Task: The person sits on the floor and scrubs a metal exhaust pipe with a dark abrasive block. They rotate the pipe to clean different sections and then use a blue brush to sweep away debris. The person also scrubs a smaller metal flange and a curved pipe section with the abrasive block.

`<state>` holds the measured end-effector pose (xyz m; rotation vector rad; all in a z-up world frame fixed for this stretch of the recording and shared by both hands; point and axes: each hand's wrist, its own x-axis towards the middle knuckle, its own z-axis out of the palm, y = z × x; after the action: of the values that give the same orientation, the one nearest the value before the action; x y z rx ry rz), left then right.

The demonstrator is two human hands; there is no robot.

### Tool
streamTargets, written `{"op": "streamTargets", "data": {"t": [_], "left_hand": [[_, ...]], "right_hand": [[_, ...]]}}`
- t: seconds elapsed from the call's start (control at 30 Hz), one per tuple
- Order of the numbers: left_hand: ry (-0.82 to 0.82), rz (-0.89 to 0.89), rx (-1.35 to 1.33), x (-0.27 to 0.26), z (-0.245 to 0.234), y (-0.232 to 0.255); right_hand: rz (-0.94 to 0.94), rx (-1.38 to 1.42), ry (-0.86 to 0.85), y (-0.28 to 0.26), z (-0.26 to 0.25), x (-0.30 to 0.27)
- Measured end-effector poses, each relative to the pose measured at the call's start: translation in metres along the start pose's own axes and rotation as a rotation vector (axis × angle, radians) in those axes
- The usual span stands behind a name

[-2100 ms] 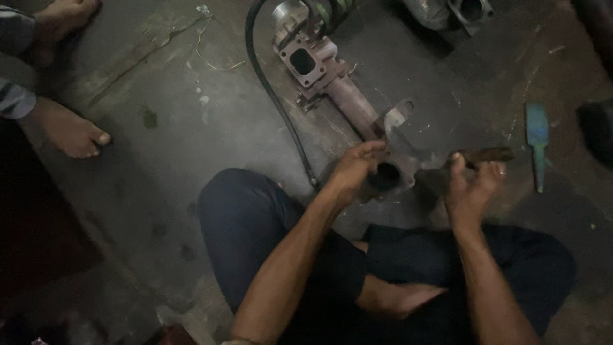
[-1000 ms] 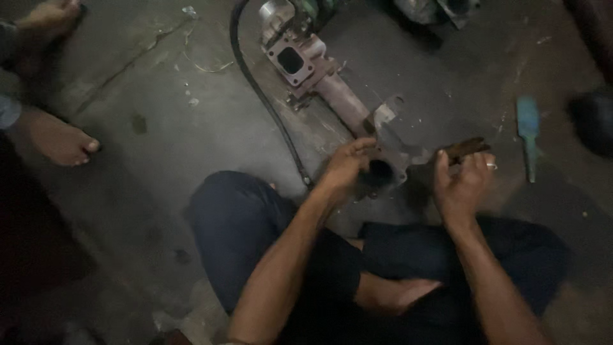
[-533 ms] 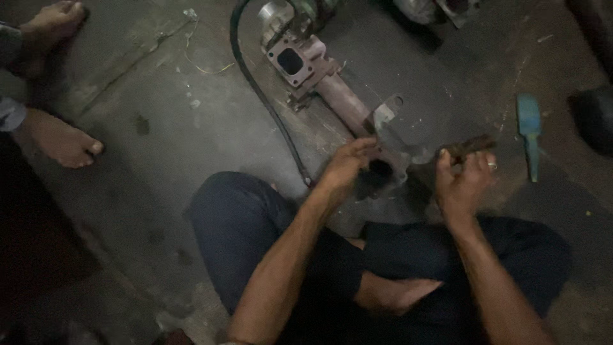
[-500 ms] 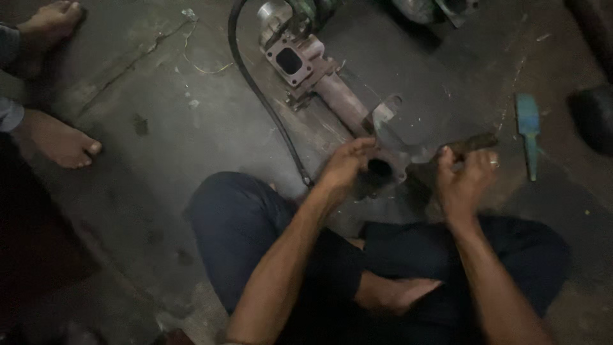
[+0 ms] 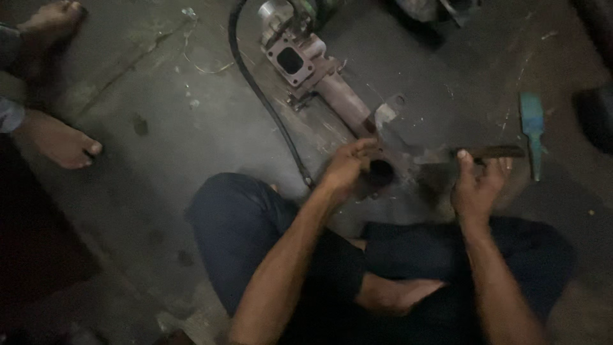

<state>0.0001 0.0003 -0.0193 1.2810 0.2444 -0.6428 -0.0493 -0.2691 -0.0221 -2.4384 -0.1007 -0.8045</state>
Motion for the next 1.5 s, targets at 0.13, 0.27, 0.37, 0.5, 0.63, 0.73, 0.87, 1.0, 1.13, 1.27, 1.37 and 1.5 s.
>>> {"op": "streamTargets", "data": {"t": [0.13, 0.27, 0.37, 0.5, 0.63, 0.73, 0.87, 1.0, 1.13, 1.27, 1.37, 1.5], "left_hand": [[-0.08, 0.155, -0.031, 0.011, -0.004, -0.009], [-0.019, 0.092, 0.034, -0.002, 0.001, 0.006], [0.057, -0.053, 0.162, -0.016, 0.002, 0.017], [-0.109, 0.197, -0.024, -0.001, 0.002, 0.013], [-0.011, 0.051, 0.096, -0.013, 0.0, 0.021], [0.031, 0.007, 0.15, -0.019, 0.005, 0.022], [-0.023, 0.119, 0.111, -0.013, 0.001, 0.019], [-0.094, 0.203, 0.045, 0.001, -0.003, 0.005], [-0.044, 0.108, 0.073, -0.014, 0.002, 0.021], [-0.035, 0.092, 0.07, -0.017, 0.003, 0.026], [-0.07, 0.092, 0.008, -0.014, 0.0, 0.015], [-0.076, 0.103, 0.002, -0.012, 0.0, 0.016]], "right_hand": [[-0.021, 0.106, -0.081, 0.005, -0.006, 0.009], [0.145, 0.23, -0.161, 0.018, -0.005, 0.006], [0.089, 0.13, -0.177, 0.042, 0.009, 0.006], [0.036, 0.087, -0.197, 0.047, 0.002, 0.001], [-0.032, 0.093, -0.205, 0.032, -0.004, 0.009], [0.043, -0.001, -0.222, 0.036, -0.004, 0.003], [0.119, 0.13, -0.17, 0.021, -0.009, -0.006], [0.132, 0.277, -0.144, 0.027, -0.007, -0.009], [0.356, 0.162, -0.147, 0.028, -0.002, -0.017], [0.343, 0.235, -0.107, 0.003, -0.012, -0.009], [0.532, 0.274, -0.147, -0.02, -0.022, 0.018], [0.694, 0.289, -0.284, -0.05, -0.025, 0.068]]}}
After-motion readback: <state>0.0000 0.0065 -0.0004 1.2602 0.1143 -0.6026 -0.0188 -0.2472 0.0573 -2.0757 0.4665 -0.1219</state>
